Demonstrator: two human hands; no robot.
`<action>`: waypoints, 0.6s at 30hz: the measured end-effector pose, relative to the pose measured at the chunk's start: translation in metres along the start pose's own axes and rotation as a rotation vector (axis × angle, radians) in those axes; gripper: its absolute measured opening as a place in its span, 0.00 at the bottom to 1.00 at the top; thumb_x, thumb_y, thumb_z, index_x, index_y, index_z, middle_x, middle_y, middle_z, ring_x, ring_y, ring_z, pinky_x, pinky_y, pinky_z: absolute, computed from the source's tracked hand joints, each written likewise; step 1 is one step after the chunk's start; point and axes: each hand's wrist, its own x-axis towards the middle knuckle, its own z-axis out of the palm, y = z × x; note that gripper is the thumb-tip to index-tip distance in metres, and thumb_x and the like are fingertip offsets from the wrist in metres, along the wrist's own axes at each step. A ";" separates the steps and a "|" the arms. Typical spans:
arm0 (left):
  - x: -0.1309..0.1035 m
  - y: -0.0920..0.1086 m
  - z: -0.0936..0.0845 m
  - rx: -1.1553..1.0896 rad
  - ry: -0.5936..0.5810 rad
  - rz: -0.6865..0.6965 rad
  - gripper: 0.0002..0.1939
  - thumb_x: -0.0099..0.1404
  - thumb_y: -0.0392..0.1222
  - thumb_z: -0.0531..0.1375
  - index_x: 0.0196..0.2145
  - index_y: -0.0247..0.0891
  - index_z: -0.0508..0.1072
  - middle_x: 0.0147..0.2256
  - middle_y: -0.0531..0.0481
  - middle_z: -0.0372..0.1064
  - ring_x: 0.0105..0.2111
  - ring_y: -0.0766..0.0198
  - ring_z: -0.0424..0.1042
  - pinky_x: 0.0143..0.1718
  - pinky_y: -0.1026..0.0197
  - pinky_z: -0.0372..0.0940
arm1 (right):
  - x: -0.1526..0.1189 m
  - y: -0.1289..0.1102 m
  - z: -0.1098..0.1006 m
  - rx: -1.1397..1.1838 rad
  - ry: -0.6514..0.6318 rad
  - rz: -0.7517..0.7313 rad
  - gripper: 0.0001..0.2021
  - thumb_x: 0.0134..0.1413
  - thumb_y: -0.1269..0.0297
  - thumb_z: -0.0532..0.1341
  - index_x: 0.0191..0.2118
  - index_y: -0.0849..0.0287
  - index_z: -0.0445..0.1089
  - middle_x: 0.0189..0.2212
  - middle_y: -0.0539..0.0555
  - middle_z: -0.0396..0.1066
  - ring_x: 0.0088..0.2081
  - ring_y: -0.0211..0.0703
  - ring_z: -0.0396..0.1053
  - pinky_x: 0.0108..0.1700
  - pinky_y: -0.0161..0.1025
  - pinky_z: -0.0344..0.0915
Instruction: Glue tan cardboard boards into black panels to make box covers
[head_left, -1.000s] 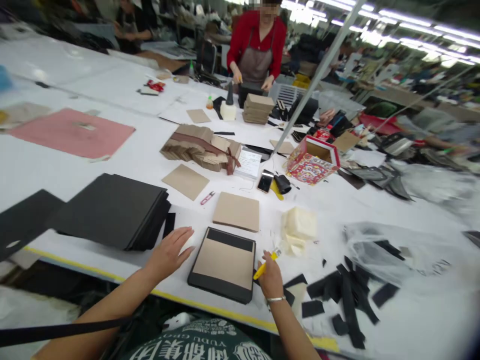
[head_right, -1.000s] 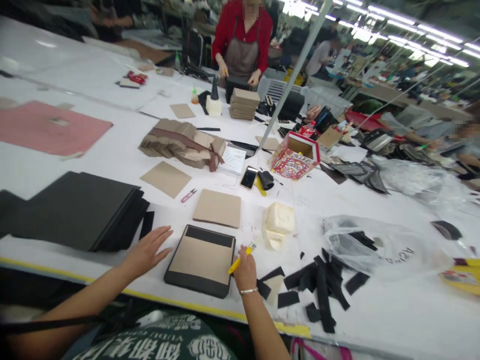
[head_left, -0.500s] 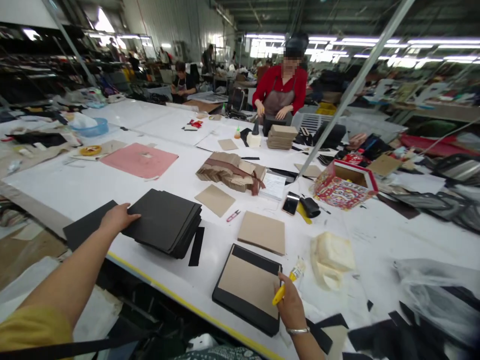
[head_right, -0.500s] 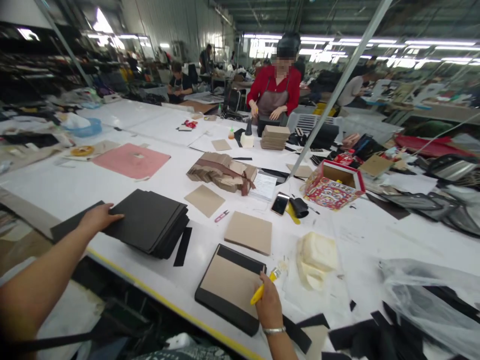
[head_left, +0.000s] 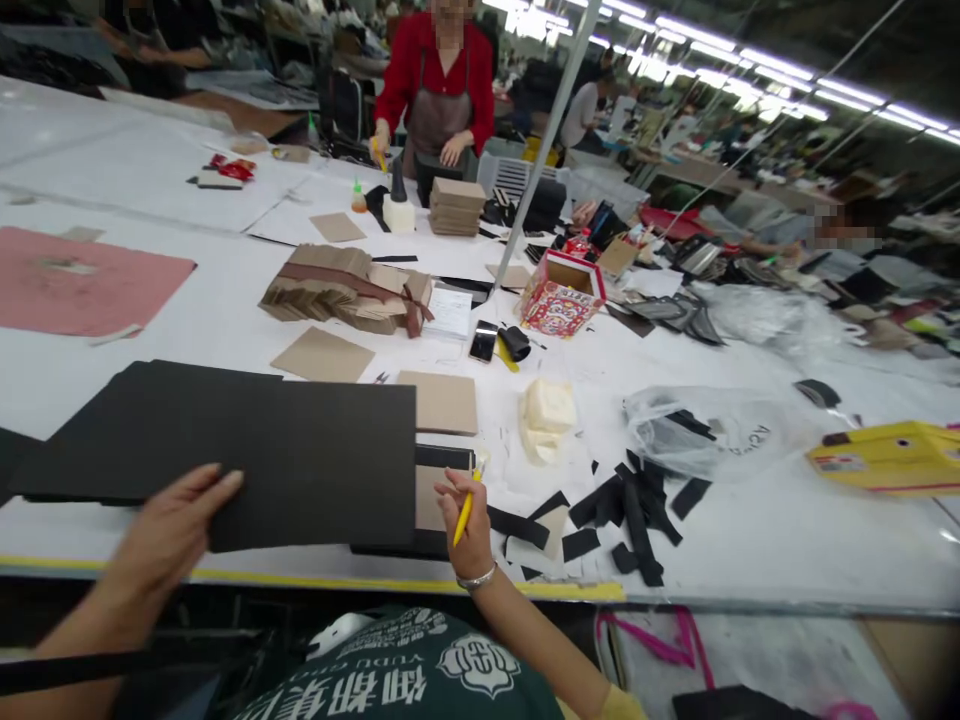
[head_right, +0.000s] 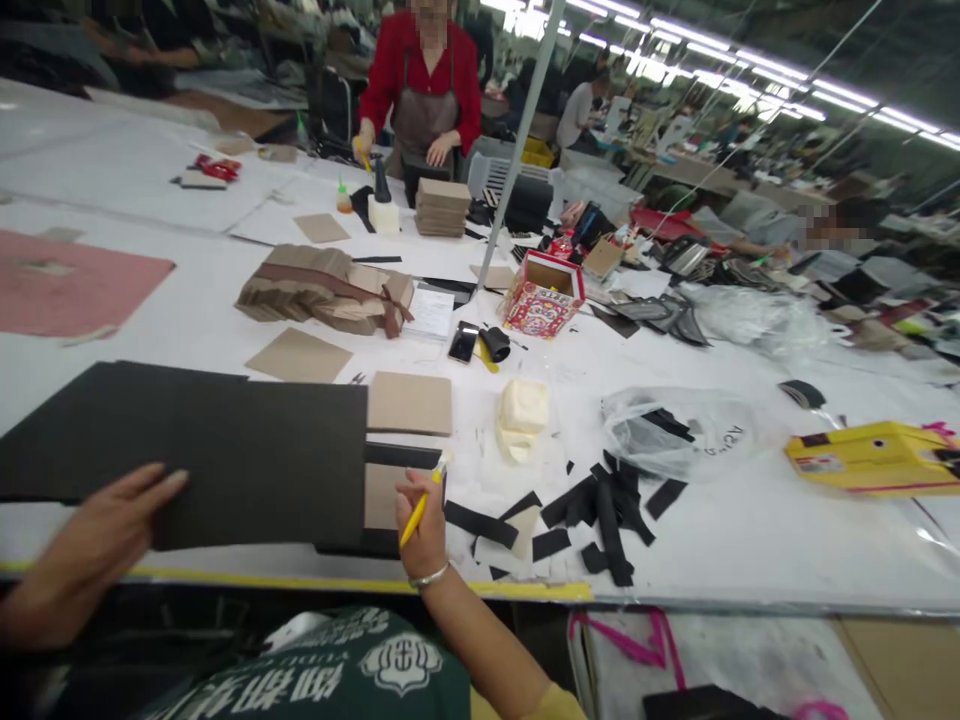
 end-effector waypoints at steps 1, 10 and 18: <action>-0.006 -0.015 0.026 -0.060 -0.102 -0.024 0.23 0.46 0.43 0.65 0.41 0.39 0.67 0.29 0.55 0.71 0.32 0.66 0.70 0.37 0.63 0.66 | 0.001 0.006 -0.004 0.000 0.040 0.047 0.09 0.57 0.62 0.50 0.43 0.56 0.53 0.48 0.59 0.63 0.39 0.39 0.70 0.39 0.40 0.68; 0.005 -0.111 0.127 0.752 -0.306 0.459 0.14 0.56 0.50 0.54 0.32 0.37 0.68 0.28 0.49 0.67 0.31 0.59 0.68 0.35 0.57 0.63 | 0.001 0.079 -0.039 -0.582 0.099 0.187 0.10 0.49 0.60 0.55 0.37 0.59 0.57 0.29 0.52 0.66 0.27 0.41 0.67 0.32 0.38 0.64; 0.024 -0.114 0.129 0.959 -0.288 0.638 0.16 0.58 0.47 0.54 0.41 0.34 0.65 0.32 0.47 0.66 0.34 0.60 0.68 0.37 0.60 0.63 | 0.014 0.093 -0.045 -0.888 -0.039 0.026 0.12 0.54 0.59 0.52 0.40 0.61 0.61 0.30 0.56 0.68 0.30 0.44 0.69 0.30 0.37 0.64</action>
